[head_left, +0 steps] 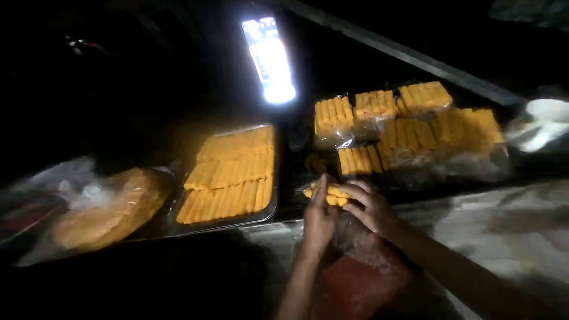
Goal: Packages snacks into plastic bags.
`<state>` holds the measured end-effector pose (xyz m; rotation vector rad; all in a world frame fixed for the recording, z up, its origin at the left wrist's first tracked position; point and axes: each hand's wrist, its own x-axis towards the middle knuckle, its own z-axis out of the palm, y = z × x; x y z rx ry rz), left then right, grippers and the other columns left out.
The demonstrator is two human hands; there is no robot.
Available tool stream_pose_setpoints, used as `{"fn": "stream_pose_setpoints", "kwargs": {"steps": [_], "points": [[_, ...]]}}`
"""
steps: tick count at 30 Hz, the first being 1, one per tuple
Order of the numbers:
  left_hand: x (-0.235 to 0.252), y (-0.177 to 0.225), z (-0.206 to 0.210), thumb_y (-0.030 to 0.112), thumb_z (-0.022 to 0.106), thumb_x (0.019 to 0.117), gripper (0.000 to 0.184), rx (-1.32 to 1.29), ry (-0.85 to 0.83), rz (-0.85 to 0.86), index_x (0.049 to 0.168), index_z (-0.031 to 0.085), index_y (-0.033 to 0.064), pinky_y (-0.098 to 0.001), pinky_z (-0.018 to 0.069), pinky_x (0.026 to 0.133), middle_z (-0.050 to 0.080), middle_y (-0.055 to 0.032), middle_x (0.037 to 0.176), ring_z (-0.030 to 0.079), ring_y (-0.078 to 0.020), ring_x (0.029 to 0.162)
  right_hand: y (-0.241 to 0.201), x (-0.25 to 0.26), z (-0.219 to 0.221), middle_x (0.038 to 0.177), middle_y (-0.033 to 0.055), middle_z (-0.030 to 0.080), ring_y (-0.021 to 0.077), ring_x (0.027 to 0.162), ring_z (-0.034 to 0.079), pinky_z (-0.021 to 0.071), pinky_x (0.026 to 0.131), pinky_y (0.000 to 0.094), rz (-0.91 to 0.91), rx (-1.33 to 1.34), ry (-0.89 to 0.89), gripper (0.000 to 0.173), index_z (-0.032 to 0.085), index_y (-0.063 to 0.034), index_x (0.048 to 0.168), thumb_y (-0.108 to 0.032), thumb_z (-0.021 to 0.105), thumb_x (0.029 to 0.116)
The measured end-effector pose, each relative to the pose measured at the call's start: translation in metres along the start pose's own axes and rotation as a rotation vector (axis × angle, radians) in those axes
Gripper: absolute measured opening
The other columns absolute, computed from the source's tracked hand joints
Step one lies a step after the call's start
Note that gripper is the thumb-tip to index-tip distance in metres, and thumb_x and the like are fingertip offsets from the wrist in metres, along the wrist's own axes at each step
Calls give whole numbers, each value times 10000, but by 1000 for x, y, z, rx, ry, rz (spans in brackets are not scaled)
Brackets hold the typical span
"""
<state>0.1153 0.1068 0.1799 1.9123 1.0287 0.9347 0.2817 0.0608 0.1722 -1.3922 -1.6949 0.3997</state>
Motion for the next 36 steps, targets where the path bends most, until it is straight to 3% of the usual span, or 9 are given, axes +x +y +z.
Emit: {"fn": "stream_pose_setpoints", "kwargs": {"steps": [7,12,15,19,24,26,29,31,36], "points": [[3,10,16,-41,642,882,668,188,-121,160,1519,440,-12,-423,563,971,487,-214,1530,667,-293,1203,-1,4,12,1215,211,700,284,1086,703,569,953,396,7,-67,112,248,730,33,1140,-91,638,944],[-3,4,14,-78,610,876,698,219,-220,235,1541,435,42,-448,589,877,471,-158,1562,706,-293,1118,16,4,23,1053,208,744,415,1048,693,531,941,575,-106,-319,127,193,765,30,992,-105,670,892],[-6,-1,11,-68,599,894,652,233,-248,282,1523,466,42,-479,574,935,472,-144,1564,664,-307,1218,12,3,26,1105,238,727,440,1080,679,521,956,594,-83,-396,146,251,746,51,1074,-108,662,899],[-13,-2,12,-28,596,913,644,301,-187,289,1535,432,15,-474,610,784,483,-172,1549,735,-315,1037,10,7,39,1005,195,748,417,998,698,544,884,585,-105,-430,252,174,764,31,993,-31,682,853],[-43,-15,-5,125,647,973,571,251,-3,228,1497,471,-17,-344,570,952,487,-223,1526,653,-233,1225,14,10,35,1131,128,750,378,1028,699,531,897,584,-168,-398,200,262,772,-86,1114,-241,691,919],[-54,-20,-18,147,652,972,512,236,59,136,1440,537,-26,-333,560,953,541,-219,1473,654,-224,1205,13,7,34,1114,119,751,361,1022,704,541,901,569,-175,-386,206,263,776,-117,1117,-283,683,936],[-61,-21,-36,112,640,970,423,283,121,26,1377,606,1,-283,562,771,601,-192,1405,687,-165,967,4,5,36,1109,175,731,398,1038,690,533,919,585,-75,-352,186,272,759,-70,1150,-212,665,939],[-61,-18,-45,74,624,964,408,323,124,3,1366,614,0,-304,566,742,604,-196,1399,692,-178,931,0,9,38,1168,202,711,422,1091,669,521,953,599,1,-345,139,320,735,-50,1217,-211,664,950],[-46,-15,-56,64,600,976,432,390,135,-25,1404,576,6,-373,586,863,598,-199,1401,687,-236,1094,7,7,50,1095,94,750,333,1041,687,543,912,543,-198,-243,142,191,784,-126,1062,-213,656,950]]}}
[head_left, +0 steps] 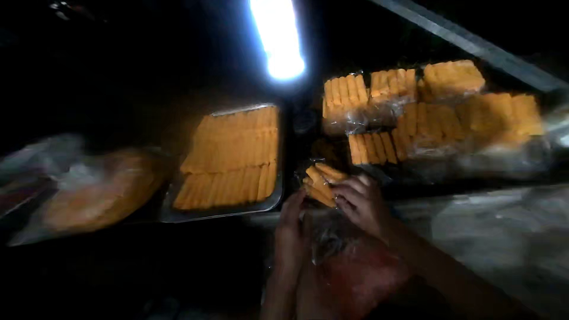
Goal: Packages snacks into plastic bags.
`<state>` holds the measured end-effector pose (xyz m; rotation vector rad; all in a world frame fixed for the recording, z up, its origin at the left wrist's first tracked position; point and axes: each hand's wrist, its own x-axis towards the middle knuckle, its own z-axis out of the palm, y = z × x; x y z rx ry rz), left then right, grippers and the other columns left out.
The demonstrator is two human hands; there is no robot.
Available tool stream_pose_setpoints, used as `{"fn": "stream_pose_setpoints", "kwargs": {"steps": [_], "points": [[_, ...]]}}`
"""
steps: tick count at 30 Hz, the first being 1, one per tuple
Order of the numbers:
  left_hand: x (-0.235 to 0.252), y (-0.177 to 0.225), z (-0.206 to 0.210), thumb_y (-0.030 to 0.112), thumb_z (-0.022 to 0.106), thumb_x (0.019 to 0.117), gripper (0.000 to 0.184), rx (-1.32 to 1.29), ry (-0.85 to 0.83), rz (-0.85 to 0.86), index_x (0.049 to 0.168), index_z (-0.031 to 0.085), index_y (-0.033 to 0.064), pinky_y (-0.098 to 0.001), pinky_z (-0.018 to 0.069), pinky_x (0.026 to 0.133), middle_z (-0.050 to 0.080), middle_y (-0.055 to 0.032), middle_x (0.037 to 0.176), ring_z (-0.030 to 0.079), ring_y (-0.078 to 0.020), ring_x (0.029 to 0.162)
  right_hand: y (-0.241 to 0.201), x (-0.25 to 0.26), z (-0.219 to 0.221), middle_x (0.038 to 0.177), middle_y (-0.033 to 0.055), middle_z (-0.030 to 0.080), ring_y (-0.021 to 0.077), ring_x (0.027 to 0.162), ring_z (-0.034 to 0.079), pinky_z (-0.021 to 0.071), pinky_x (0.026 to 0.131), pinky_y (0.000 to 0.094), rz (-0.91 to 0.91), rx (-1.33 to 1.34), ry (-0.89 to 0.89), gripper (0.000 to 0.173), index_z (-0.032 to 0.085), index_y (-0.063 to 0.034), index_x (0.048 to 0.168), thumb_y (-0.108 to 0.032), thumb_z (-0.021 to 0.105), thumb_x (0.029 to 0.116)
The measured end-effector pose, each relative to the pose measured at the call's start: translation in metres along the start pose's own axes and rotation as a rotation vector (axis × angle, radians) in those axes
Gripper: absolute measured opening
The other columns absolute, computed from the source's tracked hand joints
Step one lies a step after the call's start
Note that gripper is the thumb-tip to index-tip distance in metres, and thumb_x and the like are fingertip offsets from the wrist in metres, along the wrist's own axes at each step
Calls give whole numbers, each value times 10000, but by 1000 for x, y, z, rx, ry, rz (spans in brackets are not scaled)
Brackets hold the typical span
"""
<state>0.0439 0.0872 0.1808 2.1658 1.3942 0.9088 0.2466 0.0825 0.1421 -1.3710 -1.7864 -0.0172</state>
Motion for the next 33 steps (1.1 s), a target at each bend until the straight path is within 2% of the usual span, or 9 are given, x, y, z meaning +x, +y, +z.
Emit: {"fn": "stream_pose_setpoints", "kwargs": {"steps": [3,7,10,12,17,21,26,30,33], "points": [[17,7,-1,37,562,990,409,63,-1,24,1398,582,12,-440,584,923,606,-195,1394,679,-289,1157,0,-4,4,1026,83,760,307,1000,698,555,895,512,-12,38,0,178,781,-114,1044,-157,642,942],[50,18,2,-79,587,906,499,244,-82,73,1379,634,74,-556,599,776,555,-191,1473,730,-396,991,-1,-4,3,1048,127,759,361,1033,698,548,922,548,85,8,-58,212,770,-56,1084,-109,636,928],[71,31,3,-38,608,929,503,381,-257,-26,1392,638,155,-582,578,818,457,-164,1565,710,-428,1012,-11,4,-6,1249,156,714,413,1172,644,509,999,571,226,-34,-176,373,702,-34,1286,-27,624,921],[78,35,4,3,601,956,428,440,-320,-72,1360,656,134,-599,567,832,474,-167,1547,699,-438,1022,-10,6,-8,1277,166,699,431,1167,632,500,979,590,250,-26,-187,457,674,-32,1331,21,633,880],[81,32,5,36,562,993,402,514,-397,-73,1385,622,95,-623,551,858,570,-196,1441,691,-451,1038,0,8,-5,1158,137,746,373,1088,682,526,958,561,200,65,-127,358,740,-55,1220,-238,707,914],[86,33,4,11,576,981,398,549,-398,-56,1369,629,84,-622,553,839,574,-193,1430,687,-453,1035,-8,23,-9,1076,161,746,335,1037,711,553,947,515,316,26,-230,265,759,-38,1127,-210,600,1002],[92,37,1,33,569,997,405,567,-448,-76,1397,604,85,-612,553,859,556,-194,1446,685,-445,1051,-24,55,-25,1220,227,688,407,1158,653,492,994,580,610,-80,-579,350,671,-47,1305,-222,482,1068],[93,40,-1,93,543,1026,360,581,-496,-103,1376,627,85,-621,528,920,602,-196,1403,667,-444,1122,-25,66,-31,1224,243,684,421,1182,637,468,999,606,667,-94,-662,360,647,-33,1323,-225,475,1072],[93,36,1,110,560,1022,311,597,-465,-65,1308,675,74,-627,534,886,647,-205,1323,679,-443,1079,-18,59,-31,1193,231,695,411,1159,647,474,995,602,598,-45,-649,359,662,-35,1304,-239,490,1063]]}}
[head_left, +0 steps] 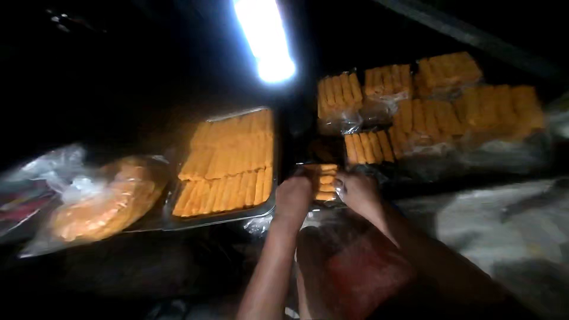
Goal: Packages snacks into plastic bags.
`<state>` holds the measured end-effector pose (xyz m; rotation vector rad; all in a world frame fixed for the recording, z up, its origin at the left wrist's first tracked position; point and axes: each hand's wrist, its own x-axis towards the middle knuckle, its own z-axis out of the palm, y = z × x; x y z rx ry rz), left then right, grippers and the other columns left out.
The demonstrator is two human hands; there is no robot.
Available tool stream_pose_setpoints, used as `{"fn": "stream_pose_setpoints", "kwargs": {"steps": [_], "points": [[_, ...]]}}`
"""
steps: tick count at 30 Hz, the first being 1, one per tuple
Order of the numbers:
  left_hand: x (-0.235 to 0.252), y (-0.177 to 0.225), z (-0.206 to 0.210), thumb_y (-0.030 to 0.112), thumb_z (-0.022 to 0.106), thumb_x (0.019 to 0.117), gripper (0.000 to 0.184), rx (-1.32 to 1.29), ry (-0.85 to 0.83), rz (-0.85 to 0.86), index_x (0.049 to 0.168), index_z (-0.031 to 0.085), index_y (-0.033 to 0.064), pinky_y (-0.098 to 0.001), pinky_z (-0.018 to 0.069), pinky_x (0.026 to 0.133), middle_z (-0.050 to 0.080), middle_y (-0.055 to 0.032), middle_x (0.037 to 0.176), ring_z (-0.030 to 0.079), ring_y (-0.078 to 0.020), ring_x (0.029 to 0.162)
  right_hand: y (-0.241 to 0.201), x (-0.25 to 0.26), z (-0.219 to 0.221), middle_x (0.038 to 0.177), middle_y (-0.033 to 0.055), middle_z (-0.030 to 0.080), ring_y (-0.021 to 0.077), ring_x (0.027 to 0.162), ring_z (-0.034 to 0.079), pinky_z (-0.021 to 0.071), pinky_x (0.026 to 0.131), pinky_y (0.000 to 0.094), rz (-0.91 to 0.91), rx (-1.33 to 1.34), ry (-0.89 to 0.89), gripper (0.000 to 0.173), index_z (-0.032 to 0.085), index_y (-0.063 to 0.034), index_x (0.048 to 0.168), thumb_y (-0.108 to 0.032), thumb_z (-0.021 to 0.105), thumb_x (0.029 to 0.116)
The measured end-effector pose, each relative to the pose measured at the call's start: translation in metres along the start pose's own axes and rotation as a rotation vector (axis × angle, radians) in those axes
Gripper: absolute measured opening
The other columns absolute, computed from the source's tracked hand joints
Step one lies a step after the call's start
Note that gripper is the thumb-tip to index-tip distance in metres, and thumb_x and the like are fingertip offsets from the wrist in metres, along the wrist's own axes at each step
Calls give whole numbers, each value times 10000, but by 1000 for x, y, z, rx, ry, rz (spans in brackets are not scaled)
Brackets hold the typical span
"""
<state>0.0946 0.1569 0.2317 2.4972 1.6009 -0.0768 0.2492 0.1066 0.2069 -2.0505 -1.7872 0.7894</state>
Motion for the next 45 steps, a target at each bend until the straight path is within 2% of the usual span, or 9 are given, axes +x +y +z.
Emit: {"fn": "stream_pose_setpoints", "kwargs": {"steps": [6,10,13,15,18,22,31,40,45], "points": [[8,-5,12,114,559,1027,283,-26,118,0,1264,708,77,-613,559,839,631,-191,1348,692,-432,1032,28,-10,4,1092,207,733,373,1051,702,526,944,573,-277,85,23,320,731,-13,1159,-254,559,1037],[-4,8,10,61,523,1018,267,0,89,-24,1205,690,-30,-647,533,840,686,-273,1184,683,-488,1031,34,-13,5,976,211,710,368,930,693,546,853,559,-210,123,321,330,706,43,1029,-279,661,977],[-13,8,17,48,551,1005,310,-38,219,39,1287,679,36,-607,575,789,654,-222,1297,706,-449,994,32,-3,2,1130,237,684,408,1061,667,537,915,582,-202,84,479,448,670,38,1178,-296,773,897],[-24,18,19,220,570,1038,328,-99,314,41,1276,671,18,-576,590,730,664,-227,1251,724,-419,905,36,12,4,1173,248,668,440,1106,644,520,939,601,-313,14,534,433,671,16,1211,-243,786,885],[-42,48,33,530,674,925,645,-134,364,-12,1262,650,-20,-548,592,655,693,-237,1157,735,-387,820,47,25,14,1087,199,712,410,1060,668,538,895,583,-521,-67,644,154,746,-12,953,-156,738,898],[-50,56,70,228,768,847,393,-96,540,-4,1140,678,-19,-470,582,542,702,-214,1066,727,-346,736,52,6,18,1009,182,714,379,1001,685,571,839,534,-572,-44,607,79,704,1,828,-65,675,859],[-84,24,78,135,666,954,300,-235,417,-152,1191,650,-49,-537,593,631,713,-226,996,727,-377,756,44,-12,26,1365,190,632,417,1291,577,471,1050,601,-582,-19,369,460,696,-47,1231,-273,803,845],[-83,19,88,109,613,972,236,-282,456,-121,1149,657,-41,-508,592,578,718,-172,810,718,-333,649,19,18,36,1154,168,708,382,1137,655,555,935,552,-558,-30,354,306,717,-36,1151,-207,763,901],[-85,14,83,125,617,982,275,-326,424,-149,1201,647,-39,-524,594,611,725,-180,857,721,-343,683,8,12,23,1298,171,655,398,1264,563,428,1049,623,-475,-27,158,567,665,-92,1311,-337,835,829]]}}
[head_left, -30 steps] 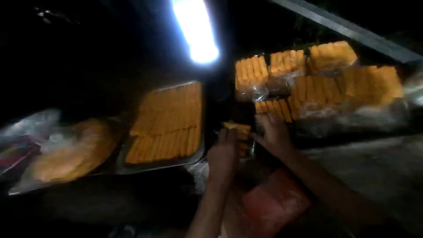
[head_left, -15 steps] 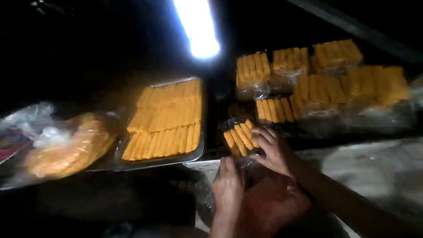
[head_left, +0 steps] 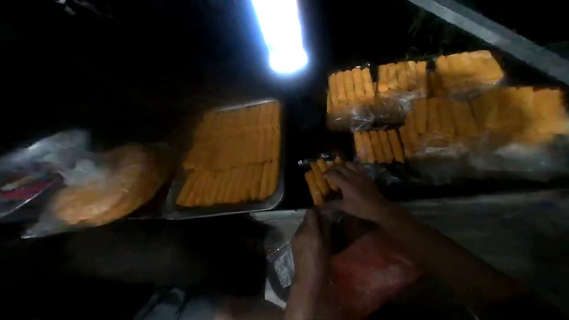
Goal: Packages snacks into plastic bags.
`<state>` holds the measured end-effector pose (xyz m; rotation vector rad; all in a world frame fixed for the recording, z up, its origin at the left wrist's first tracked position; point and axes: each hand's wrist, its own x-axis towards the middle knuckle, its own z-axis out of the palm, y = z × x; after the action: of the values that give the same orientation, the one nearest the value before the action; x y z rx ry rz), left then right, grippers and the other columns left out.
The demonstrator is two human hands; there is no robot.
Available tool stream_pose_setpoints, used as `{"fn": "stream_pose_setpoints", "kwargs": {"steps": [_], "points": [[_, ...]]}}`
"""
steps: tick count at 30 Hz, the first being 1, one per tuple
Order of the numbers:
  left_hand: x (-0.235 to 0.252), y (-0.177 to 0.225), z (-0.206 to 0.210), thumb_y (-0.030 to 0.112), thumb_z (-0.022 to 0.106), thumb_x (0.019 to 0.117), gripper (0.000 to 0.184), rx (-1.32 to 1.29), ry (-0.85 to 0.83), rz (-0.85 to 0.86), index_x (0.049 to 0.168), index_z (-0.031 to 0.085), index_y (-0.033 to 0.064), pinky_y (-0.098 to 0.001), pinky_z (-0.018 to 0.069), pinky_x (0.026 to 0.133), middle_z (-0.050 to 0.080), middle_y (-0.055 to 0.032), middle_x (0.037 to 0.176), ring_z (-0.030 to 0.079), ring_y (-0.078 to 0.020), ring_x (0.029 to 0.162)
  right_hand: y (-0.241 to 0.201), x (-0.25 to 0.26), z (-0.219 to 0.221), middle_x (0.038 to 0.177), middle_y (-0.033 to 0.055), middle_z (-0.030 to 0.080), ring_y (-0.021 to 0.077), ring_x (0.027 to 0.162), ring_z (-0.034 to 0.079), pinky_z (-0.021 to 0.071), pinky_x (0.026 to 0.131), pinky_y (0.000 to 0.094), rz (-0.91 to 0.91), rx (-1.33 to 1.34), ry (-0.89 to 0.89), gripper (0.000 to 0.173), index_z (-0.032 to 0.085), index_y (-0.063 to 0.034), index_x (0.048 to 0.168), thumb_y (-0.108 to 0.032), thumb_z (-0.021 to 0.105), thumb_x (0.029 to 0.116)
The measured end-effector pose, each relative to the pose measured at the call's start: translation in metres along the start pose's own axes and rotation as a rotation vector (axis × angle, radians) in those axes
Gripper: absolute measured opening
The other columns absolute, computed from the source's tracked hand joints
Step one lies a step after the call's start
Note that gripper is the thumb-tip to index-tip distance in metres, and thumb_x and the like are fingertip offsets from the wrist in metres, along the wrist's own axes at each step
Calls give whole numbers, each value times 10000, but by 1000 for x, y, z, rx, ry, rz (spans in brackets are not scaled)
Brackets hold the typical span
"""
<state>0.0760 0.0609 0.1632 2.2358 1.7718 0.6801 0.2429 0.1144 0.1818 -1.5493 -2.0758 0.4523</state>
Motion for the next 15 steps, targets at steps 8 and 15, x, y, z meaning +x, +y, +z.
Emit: {"fn": "stream_pose_setpoints", "kwargs": {"steps": [8,15], "points": [[0,-1,1,108,616,970,267,-10,-4,45,1191,650,-39,-520,593,600,723,-171,815,721,-335,667,-13,5,21,1248,206,677,419,1204,612,467,983,632,89,-78,158,435,701,-44,1215,-316,777,885],[8,4,-8,236,718,923,379,75,50,106,1171,668,-45,-514,599,654,688,-247,1093,726,-387,835,5,-38,9,1086,230,694,416,1004,689,574,869,559,87,-111,371,250,719,-15,1093,-169,716,896]]}}
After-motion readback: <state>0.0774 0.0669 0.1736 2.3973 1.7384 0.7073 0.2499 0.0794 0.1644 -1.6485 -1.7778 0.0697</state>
